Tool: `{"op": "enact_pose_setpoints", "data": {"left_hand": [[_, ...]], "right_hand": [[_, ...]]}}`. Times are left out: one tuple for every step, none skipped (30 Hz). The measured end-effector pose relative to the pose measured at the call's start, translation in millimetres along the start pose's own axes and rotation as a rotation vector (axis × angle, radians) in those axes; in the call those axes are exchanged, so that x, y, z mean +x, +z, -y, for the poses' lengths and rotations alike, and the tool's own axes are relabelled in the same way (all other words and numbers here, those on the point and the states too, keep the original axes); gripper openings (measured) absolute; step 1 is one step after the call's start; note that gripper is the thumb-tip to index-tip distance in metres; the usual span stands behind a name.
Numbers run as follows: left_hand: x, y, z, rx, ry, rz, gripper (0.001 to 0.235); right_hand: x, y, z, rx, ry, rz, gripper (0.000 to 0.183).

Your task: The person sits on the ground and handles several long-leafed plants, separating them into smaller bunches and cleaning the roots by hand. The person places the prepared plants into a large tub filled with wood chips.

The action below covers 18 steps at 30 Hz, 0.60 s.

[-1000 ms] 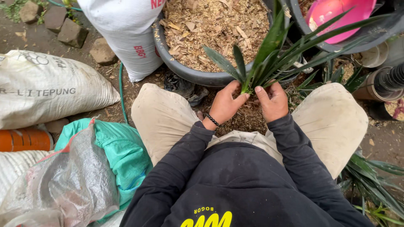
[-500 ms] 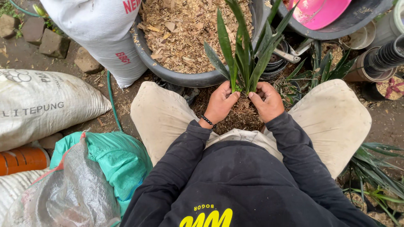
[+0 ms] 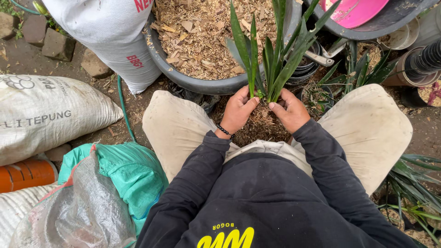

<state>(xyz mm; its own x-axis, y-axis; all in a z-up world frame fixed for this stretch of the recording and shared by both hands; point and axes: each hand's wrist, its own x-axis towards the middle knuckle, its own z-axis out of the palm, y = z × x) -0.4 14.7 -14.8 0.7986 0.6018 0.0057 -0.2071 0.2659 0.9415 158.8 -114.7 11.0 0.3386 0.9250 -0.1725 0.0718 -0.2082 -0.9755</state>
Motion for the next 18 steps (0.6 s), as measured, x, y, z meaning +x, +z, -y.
{"op": "enact_pose_setpoints", "data": {"left_hand": [[0,-2,-1,-0.001,0.005,0.004,0.039],[1,-3,-1,-0.002,0.009,0.009,0.041],[2,-4,-1,-0.004,0.014,0.013,0.042],[3,-4,-2,0.003,0.020,0.019,0.039],[4,-4,-2,0.010,0.025,0.024,0.037],[5,-3,-2,0.016,0.030,0.030,0.035],[5,-2,-3,-0.006,0.027,0.028,0.033],[5,-1,-4,-0.029,0.024,0.025,0.032],[5,0,-6,-0.051,0.021,0.022,0.031],[3,1,-8,0.108,0.026,0.011,0.031],[2,1,-11,0.267,0.033,0.000,0.031],[1,1,-14,0.426,0.040,-0.012,0.031],[0,2,-17,0.473,0.057,-0.014,0.030],[0,2,-19,0.519,0.074,-0.016,0.029],[-1,2,-21,0.567,0.090,-0.019,0.028],[-2,3,-22,0.575,0.101,-0.020,0.029],[-1,4,-23,0.584,0.113,-0.018,0.030],[0,5,-24,0.593,0.126,-0.017,0.030]], "right_hand": [[0,1,1,-0.021,-0.050,0.015,0.038],[0,2,1,-0.042,-0.100,0.031,0.042],[1,2,1,-0.064,-0.151,0.047,0.045],[1,2,0,-0.109,-0.153,0.035,0.044],[2,3,-1,-0.153,-0.155,0.023,0.042],[3,3,-3,-0.198,-0.156,0.011,0.040],[4,3,-6,-0.152,-0.095,-0.005,0.040],[5,3,-8,-0.107,-0.034,-0.021,0.039],[6,4,-10,-0.061,0.027,-0.036,0.039],[6,4,-13,-0.084,-0.021,-0.062,0.038],[6,3,-14,-0.108,-0.070,-0.087,0.038],[7,3,-15,-0.133,-0.120,-0.111,0.037],[6,1,-16,-0.187,-0.144,-0.125,0.038],[5,0,-16,-0.241,-0.168,-0.139,0.039],[5,0,-16,-0.295,-0.193,-0.150,0.040],[5,0,-16,-0.311,-0.175,-0.149,0.042],[5,0,-14,-0.328,-0.160,-0.149,0.043],[6,0,-13,-0.345,-0.145,-0.150,0.044]]}}
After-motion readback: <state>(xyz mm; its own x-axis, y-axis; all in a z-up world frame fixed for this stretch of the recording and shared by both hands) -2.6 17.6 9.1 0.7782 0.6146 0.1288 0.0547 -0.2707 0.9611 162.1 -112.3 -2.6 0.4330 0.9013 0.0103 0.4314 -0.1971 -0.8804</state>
